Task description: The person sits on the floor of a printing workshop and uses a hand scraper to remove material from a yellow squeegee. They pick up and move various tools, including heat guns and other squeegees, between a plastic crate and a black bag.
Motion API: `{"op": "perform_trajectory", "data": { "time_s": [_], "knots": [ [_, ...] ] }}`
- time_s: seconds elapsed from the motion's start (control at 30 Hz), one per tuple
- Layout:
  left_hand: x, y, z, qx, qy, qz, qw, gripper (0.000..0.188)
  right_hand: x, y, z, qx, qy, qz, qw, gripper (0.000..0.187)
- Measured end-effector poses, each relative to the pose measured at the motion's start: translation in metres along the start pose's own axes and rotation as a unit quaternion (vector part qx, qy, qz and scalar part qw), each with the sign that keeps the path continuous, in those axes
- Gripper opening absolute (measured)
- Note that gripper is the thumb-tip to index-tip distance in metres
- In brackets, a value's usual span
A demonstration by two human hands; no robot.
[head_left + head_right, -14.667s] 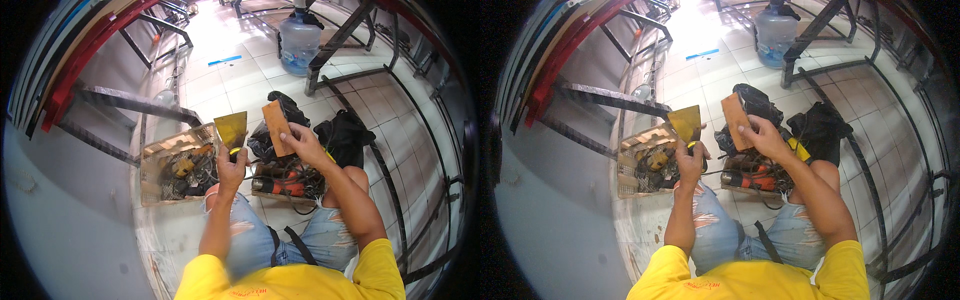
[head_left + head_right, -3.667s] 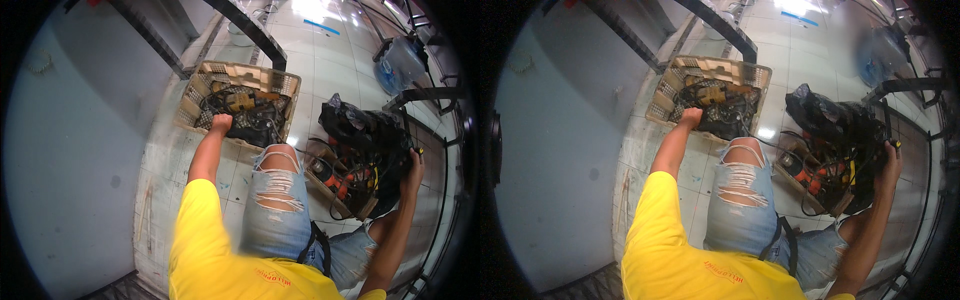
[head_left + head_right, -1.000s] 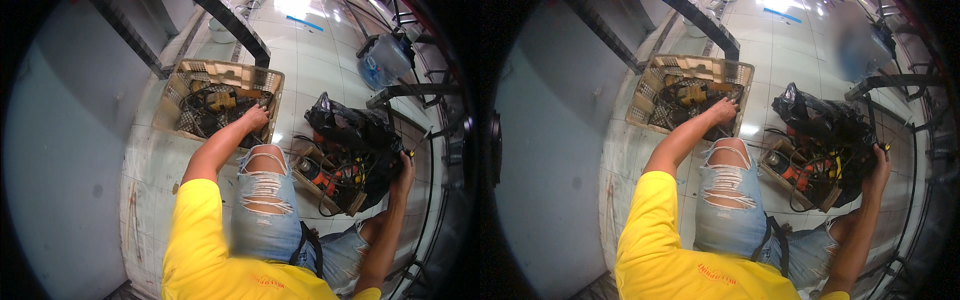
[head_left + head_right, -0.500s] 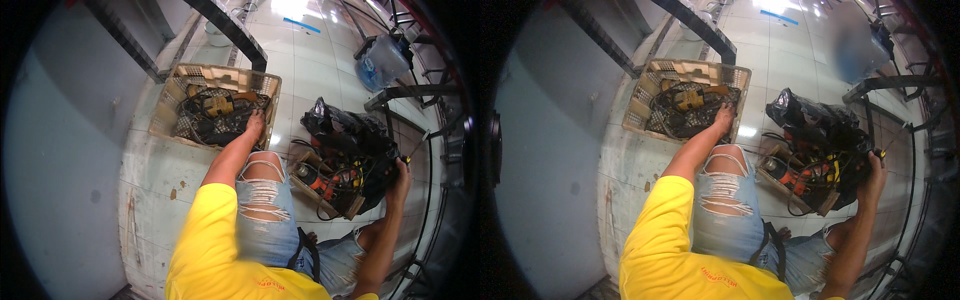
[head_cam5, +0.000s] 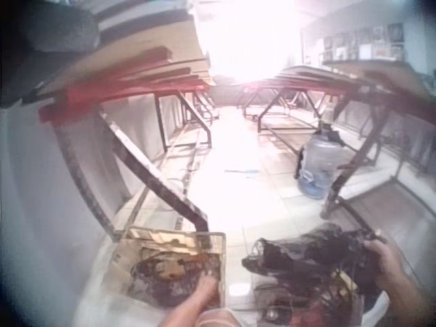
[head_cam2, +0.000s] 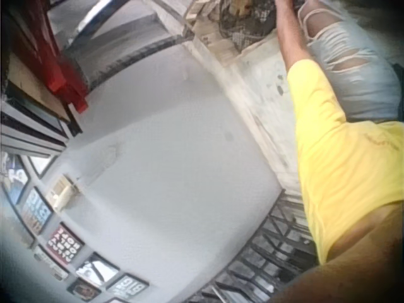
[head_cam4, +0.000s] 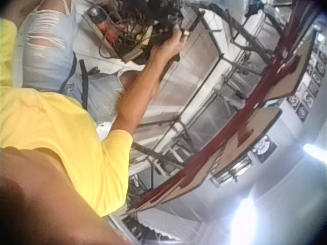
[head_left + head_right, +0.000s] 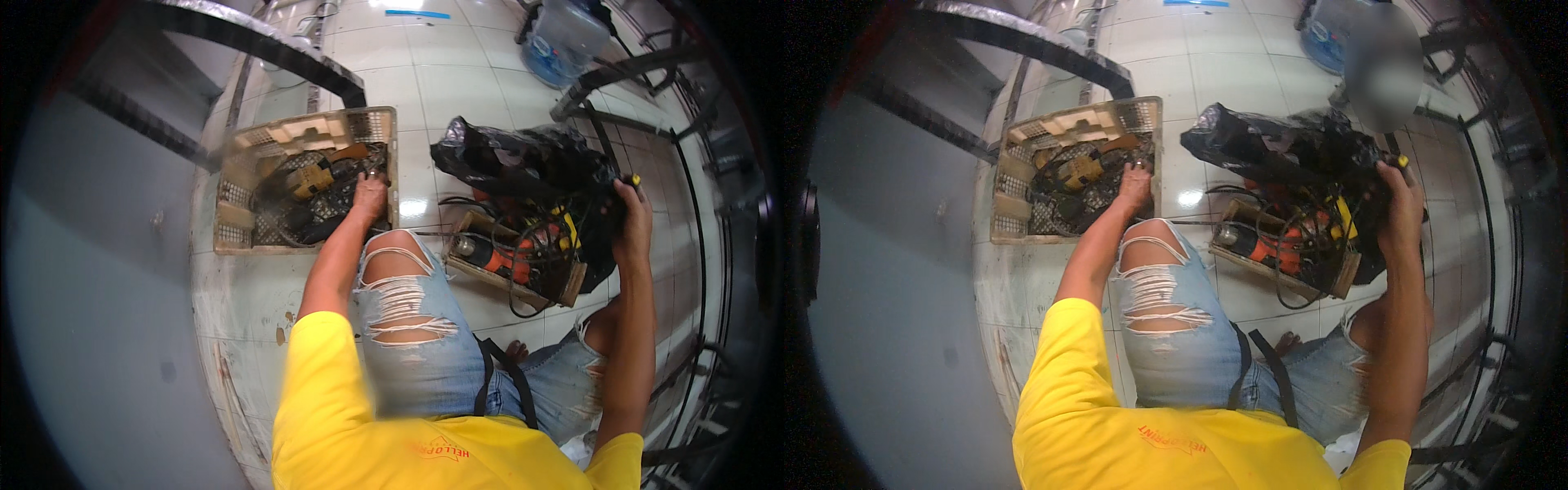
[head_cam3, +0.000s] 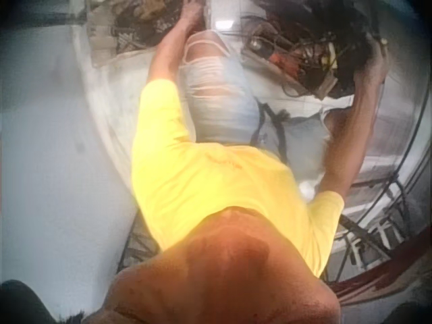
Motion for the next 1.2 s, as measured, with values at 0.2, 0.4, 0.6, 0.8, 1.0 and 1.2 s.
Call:
{"op": "perform_trajectory", "data": {
  "time_s": [0.2,0.4,0.6,0.8,1.0,1.2],
  "knots": [
    [0.036,-0.028,-0.037,-0.157,-0.256,-0.018,0.954,0.017,0.003,0.003,0.005,0.018,0.003,-0.008,1.0,0.019],
    [0.054,-0.027,-0.144,-0.268,-0.546,-0.279,0.743,0.017,0.001,0.008,0.002,0.037,0.006,-0.018,0.999,0.017],
    [-0.042,0.018,-0.302,-0.295,-0.629,-0.087,0.714,0.019,0.0,0.012,0.001,0.061,0.016,-0.023,0.998,0.019],
    [-0.103,0.077,-0.284,-0.194,-0.287,0.028,0.937,0.038,-0.003,0.011,0.008,0.076,0.016,-0.028,0.997,0.014],
    [-0.073,0.061,-0.263,-0.007,-0.094,-0.247,0.964,0.06,-0.006,0.014,-0.008,0.082,0.022,-0.037,0.996,0.013],
    [-0.065,0.086,-0.271,0.015,-0.761,-0.116,0.638,0.025,-0.029,0.026,0.002,0.08,-0.091,-0.11,0.987,0.018]
  ]
}}
Point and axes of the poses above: each hand's wrist, its own y-axis towards the middle knuckle, its own z-axis out of the palm, x = y × z, the point moved 1 cm from there along y, towards the middle knuckle, and after that the axes turned 5 degrees about y, right-handed, at the moved point
